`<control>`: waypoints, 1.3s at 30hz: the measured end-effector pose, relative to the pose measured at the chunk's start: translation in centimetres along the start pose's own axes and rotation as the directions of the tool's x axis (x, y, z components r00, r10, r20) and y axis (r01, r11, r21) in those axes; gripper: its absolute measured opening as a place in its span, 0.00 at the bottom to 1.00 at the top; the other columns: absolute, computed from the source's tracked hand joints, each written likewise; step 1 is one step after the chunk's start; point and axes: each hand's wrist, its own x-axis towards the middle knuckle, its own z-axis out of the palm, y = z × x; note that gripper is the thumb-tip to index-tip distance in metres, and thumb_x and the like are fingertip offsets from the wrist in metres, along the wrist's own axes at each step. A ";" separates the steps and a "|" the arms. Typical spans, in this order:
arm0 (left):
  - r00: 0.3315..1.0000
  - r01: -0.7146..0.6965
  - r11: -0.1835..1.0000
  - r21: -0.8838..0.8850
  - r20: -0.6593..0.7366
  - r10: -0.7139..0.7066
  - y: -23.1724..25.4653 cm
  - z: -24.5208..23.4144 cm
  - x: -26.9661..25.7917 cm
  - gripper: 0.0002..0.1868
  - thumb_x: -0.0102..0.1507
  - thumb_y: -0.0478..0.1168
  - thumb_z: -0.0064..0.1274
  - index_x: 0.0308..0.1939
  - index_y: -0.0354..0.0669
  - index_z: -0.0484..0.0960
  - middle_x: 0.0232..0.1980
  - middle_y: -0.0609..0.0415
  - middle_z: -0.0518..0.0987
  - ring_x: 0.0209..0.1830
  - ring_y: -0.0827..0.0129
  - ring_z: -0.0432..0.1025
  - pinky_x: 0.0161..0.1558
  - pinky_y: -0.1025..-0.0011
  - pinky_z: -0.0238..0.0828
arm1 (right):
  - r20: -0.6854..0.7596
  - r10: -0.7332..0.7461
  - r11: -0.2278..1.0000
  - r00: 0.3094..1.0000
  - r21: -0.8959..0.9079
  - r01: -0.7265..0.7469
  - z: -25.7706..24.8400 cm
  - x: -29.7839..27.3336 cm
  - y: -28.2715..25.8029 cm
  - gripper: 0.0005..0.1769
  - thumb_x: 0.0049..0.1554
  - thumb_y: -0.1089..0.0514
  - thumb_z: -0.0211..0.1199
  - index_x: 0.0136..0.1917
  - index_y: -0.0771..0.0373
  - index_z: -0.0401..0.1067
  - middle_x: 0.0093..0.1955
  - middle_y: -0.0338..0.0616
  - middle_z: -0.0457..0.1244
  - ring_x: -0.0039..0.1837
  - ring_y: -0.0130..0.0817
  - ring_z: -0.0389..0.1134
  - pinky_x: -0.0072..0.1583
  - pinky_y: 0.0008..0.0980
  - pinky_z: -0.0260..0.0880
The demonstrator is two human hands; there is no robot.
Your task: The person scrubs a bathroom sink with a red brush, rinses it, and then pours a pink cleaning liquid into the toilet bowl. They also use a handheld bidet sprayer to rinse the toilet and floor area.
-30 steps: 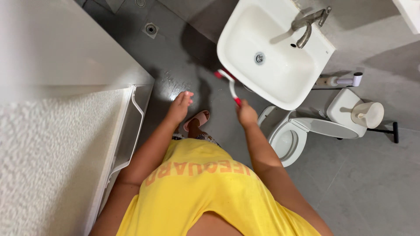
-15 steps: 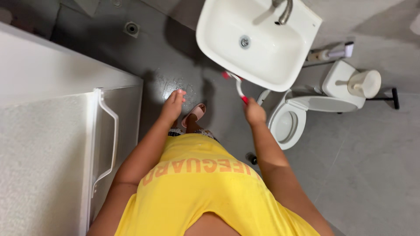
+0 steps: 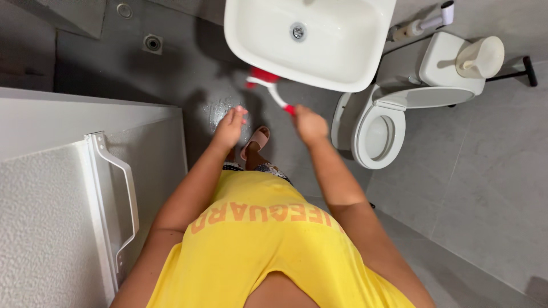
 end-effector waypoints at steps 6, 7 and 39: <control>0.994 -0.106 0.991 0.086 0.040 0.103 1.4 -0.6 0.1 0.27 0.72 0.59 0.36 0.56 0.43 0.80 0.43 0.55 0.81 0.45 0.73 0.73 0.53 0.71 0.69 | 0.031 0.235 0.972 0.971 -0.032 -0.234 -2.1 -2.0 9.6 0.11 0.62 0.51 0.58 0.56 0.55 0.72 0.51 0.54 0.70 0.52 0.55 0.72 0.51 0.55 0.70; 0.991 -0.131 0.990 0.051 0.021 0.130 1.6 -1.0 0.4 0.27 0.72 0.59 0.36 0.56 0.43 0.80 0.43 0.55 0.81 0.45 0.73 0.73 0.54 0.72 0.70 | 0.046 0.292 0.956 0.955 -0.051 -0.290 -2.7 -2.4 11.1 0.13 0.63 0.50 0.58 0.57 0.56 0.71 0.50 0.54 0.70 0.52 0.55 0.72 0.51 0.54 0.70; 0.907 -0.392 0.783 0.482 0.063 0.416 4.4 16.0 1.5 0.21 0.75 0.51 0.40 0.52 0.37 0.81 0.49 0.42 0.80 0.51 0.52 0.74 0.55 0.61 0.69 | -0.252 -0.079 0.975 0.964 0.181 0.127 -2.7 -6.5 17.2 0.20 0.61 0.37 0.59 0.52 0.53 0.73 0.45 0.50 0.71 0.47 0.54 0.71 0.46 0.53 0.70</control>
